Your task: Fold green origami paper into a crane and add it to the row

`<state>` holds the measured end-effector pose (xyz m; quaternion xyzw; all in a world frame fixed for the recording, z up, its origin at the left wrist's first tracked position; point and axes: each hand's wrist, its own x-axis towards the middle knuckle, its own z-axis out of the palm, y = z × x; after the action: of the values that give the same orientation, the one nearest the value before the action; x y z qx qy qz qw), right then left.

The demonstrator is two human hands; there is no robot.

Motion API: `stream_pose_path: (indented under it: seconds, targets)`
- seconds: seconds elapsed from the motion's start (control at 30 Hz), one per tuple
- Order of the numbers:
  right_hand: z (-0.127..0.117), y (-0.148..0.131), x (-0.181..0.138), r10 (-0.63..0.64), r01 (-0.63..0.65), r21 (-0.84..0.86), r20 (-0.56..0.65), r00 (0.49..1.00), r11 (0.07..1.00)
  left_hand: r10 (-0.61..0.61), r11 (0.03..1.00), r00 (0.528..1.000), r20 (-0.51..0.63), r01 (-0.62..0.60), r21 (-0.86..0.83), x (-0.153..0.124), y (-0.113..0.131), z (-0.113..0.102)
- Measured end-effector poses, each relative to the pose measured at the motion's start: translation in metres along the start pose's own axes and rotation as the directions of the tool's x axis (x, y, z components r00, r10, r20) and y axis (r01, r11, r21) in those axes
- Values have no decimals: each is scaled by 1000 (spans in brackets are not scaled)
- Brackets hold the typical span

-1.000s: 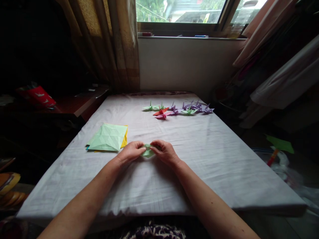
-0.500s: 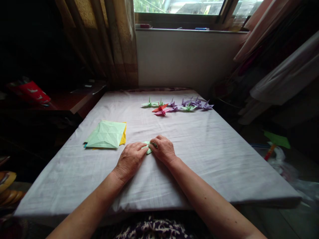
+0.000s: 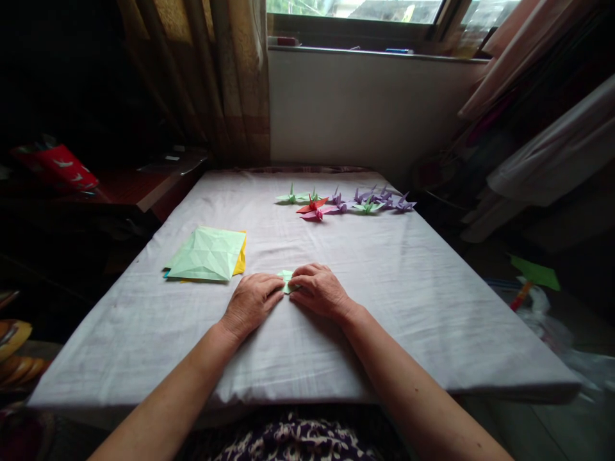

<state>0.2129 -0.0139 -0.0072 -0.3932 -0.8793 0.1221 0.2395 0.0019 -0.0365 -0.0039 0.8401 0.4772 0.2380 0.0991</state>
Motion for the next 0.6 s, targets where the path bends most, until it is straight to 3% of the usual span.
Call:
stream_pose_path:
  seconds: [0.3,0.6]
  targets:
    - [1,1,1,11,-11,-72,-4,1000,997,0,1000,999,-47,0,1,1,-2,4]
    - [5,-8,9,178,-178,-121,-8,984,977,-51,999,992,-112,50,-9,2,0,7]
